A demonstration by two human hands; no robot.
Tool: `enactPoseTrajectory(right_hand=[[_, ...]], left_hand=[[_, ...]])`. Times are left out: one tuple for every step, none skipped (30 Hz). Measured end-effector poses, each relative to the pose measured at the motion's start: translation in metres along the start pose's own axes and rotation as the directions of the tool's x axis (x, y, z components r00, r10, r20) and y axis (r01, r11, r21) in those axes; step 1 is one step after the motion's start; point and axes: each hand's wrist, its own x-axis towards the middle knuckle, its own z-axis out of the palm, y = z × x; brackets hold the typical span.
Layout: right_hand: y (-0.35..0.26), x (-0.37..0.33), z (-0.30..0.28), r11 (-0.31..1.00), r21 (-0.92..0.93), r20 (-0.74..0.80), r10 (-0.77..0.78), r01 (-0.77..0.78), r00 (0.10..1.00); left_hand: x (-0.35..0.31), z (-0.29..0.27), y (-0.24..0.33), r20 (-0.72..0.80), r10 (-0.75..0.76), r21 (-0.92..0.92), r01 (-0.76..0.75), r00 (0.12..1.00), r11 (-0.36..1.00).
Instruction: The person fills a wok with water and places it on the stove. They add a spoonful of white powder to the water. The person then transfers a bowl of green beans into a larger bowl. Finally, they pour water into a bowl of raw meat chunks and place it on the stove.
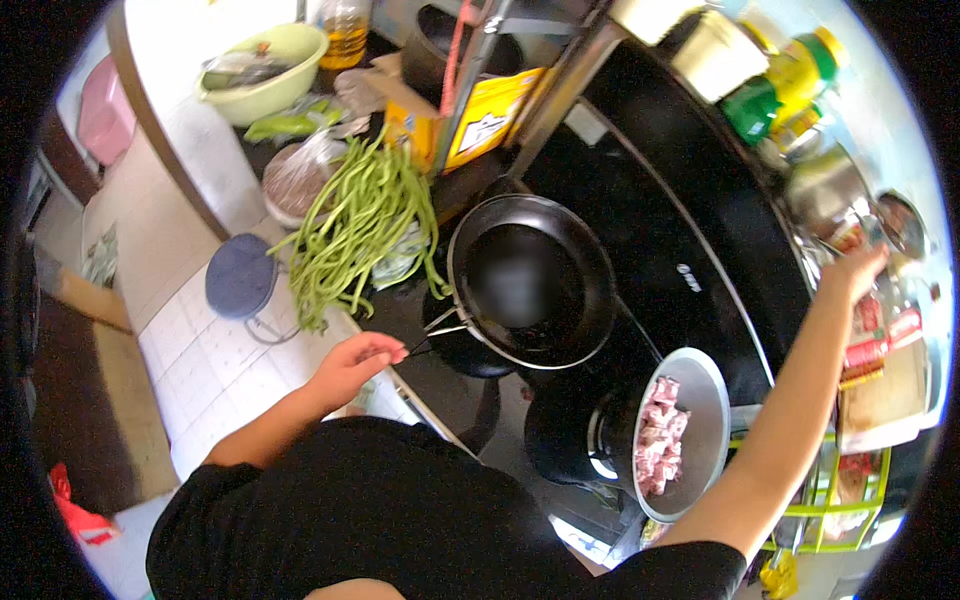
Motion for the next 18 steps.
enactPoseTrajectory(right_hand=[[-0.004, -0.007, -0.002, 1.0, 0.009, 0.004, 0.016, -0.016, 1.0], [-0.009, -0.015, -0.005, 1.0, -0.004, 0.002, 0.005, -0.005, 1.0], [-0.014, -0.033, -0.009, 0.999, -0.028, -0.007, -0.042, 0.042, 0.999], [-0.022, -0.053, -0.016, 0.99, -0.085, -0.008, -0.117, 0.115, 0.993], [-0.028, -0.084, -0.022, 0.949, -0.176, -0.049, -0.274, 0.262, 0.961], [-0.006, -0.065, -0.052, 0.795, -0.371, 0.18, -0.446, 0.48, 0.877], [-0.006, -0.102, -0.06, 0.771, -0.277, 0.28, -0.506, 0.573, 0.816], [-0.007, -0.131, -0.074, 0.753, -0.279, 0.405, -0.47, 0.596, 0.784], [-0.009, -0.169, -0.088, 0.732, -0.214, 0.456, -0.51, 0.647, 0.729], [0.004, -0.203, -0.093, 0.72, -0.165, 0.538, -0.507, 0.674, 0.673], [-0.005, -0.236, -0.102, 0.657, -0.137, 0.62, -0.527, 0.742, 0.581], [-0.012, -0.261, -0.12, 0.546, -0.165, 0.715, -0.507, 0.821, 0.481], [-0.01, -0.284, -0.138, 0.501, -0.163, 0.75, -0.497, 0.85, 0.436], [-0.008, -0.306, -0.155, 0.493, -0.196, 0.777, -0.45, 0.848, 0.441], [-0.011, -0.33, -0.163, 0.504, -0.276, 0.803, -0.347, 0.818, 0.485], [-0.012, -0.354, -0.168, 0.619, -0.3, 0.774, -0.286, 0.726, 0.564], [-0.007, -0.372, -0.178, 0.639, -0.387, 0.745, -0.207, 0.665, 0.634], [-0.003, -0.388, -0.187, 0.708, -0.442, 0.689, -0.124, 0.551, 0.714]], left_hand=[[0.001, -0.002, 0.001, -0.005, -0.015, 0.024, 0.015, 1.0, 1.0], [0.001, -0.003, 0.001, -0.016, -0.034, 0.017, 0.034, 0.999, 0.999], [0.002, -0.004, 0.0, -0.015, -0.053, 0.008, 0.053, 0.998, 0.999], [0.006, -0.008, -0.003, -0.015, -0.029, -0.01, 0.029, 0.999, 1.0], [0.01, -0.01, -0.006, -0.012, -0.012, -0.027, 0.011, 1.0, 1.0], [0.014, -0.013, -0.004, -0.023, -0.004, 0.009, 0.004, 1.0, 1.0], [0.019, -0.017, -0.003, -0.028, 0.034, 0.038, -0.033, 0.999, 0.999], [0.025, -0.025, -0.003, -0.043, 0.043, 0.075, -0.04, 0.998, 0.996], [0.031, -0.03, -0.004, -0.047, 0.051, 0.11, -0.045, 0.998, 0.993], [0.033, -0.037, -0.003, -0.085, 0.073, 0.113, -0.063, 0.994, 0.992], [0.038, -0.041, 0.0, -0.09, 0.092, 0.1, -0.083, 0.992, 0.992], [0.043, -0.044, 0.0, -0.085, 0.087, 0.09, -0.079, 0.993, 0.993], [0.047, -0.048, -0.001, -0.066, 0.075, 0.119, -0.066, 0.995, 0.991], [0.051, -0.051, -0.006, -0.039, 0.051, 0.106, -0.046, 0.998, 0.993], [0.055, -0.055, -0.011, -0.013, 0.028, 0.097, -0.027, 1.0, 0.995], [0.06, -0.054, -0.008, 0.033, 0.07, 0.275, -0.076, 0.997, 0.958], [0.066, -0.054, -0.004, 0.082, 0.111, 0.443, -0.136, 0.99, 0.886], [0.074, -0.055, -0.002, 0.142, 0.146, 0.591, -0.203, 0.979, 0.781]])
